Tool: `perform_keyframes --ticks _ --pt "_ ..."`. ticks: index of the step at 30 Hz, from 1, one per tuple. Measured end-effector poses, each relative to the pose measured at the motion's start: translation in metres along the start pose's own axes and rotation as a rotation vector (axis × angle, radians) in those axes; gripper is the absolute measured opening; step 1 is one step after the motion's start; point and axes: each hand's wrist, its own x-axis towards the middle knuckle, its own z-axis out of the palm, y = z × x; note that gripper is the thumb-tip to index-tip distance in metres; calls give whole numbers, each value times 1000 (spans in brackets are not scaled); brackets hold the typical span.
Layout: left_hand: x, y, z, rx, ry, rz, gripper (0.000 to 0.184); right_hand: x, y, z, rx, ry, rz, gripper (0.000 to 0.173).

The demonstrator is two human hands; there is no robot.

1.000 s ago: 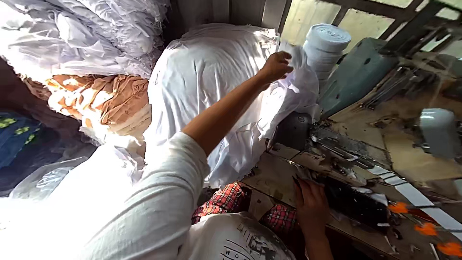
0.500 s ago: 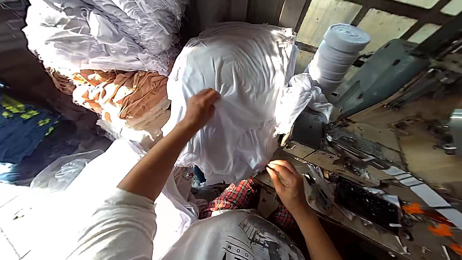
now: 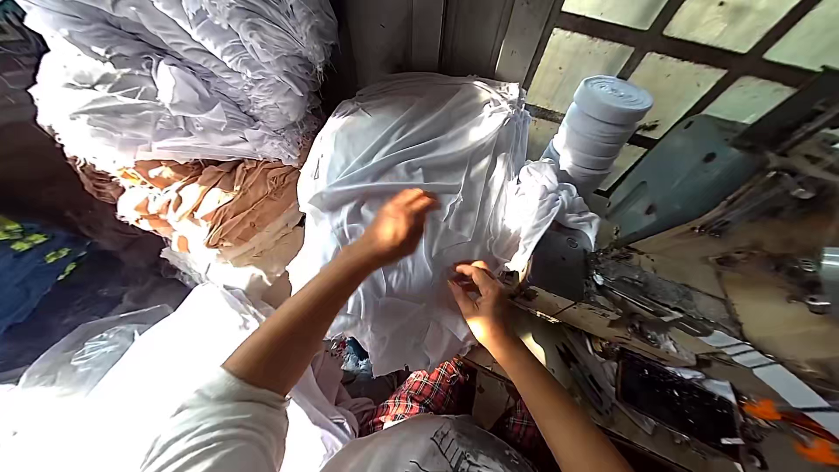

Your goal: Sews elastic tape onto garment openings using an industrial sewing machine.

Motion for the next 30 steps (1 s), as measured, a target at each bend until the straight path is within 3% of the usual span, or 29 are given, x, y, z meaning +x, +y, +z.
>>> perform_keyframes --ticks 2,4,7,9,11,12,14,15,18,22,26,28,30 --pt "26 -9 40 85 -100 171 39 18 5 15 8 38 89 32" --pt "53 -25 65 160 -89 201 37 28 12 28 -24 110 142 51" --pt "91 -28 59 138 -29 181 20 37 12 36 -139 171 214 89" --pt "107 -13 37 31 -89 152 18 42 5 33 -177 136 264 105" --pt "114 3 19 -56 -94 196 17 47 3 32 -115 116 298 99" --pt "115 11 11 -68 -84 229 17 51 -1 30 -66 99 326 85" --pt "112 24 -2 -75 -52 290 19 54 -4 27 110 86 345 31" --pt "108 29 -9 -72 -34 301 21 50 -4 23 241 75 340 17" --pt "93 43 -34 -69 -9 287 24 16 -12 -8 501 48 276 9" --pt "72 47 -42 -166 -73 324 23 -57 -16 -63 426 144 219 14" --pt "70 89 -11 -505 -174 365 14 -113 -26 -108 338 339 148 9" --pt "77 118 10 -713 -168 372 10 -130 -34 -119 314 343 47 12" --pt "88 136 39 -696 -161 380 7 -139 -29 -117 302 397 50 13"
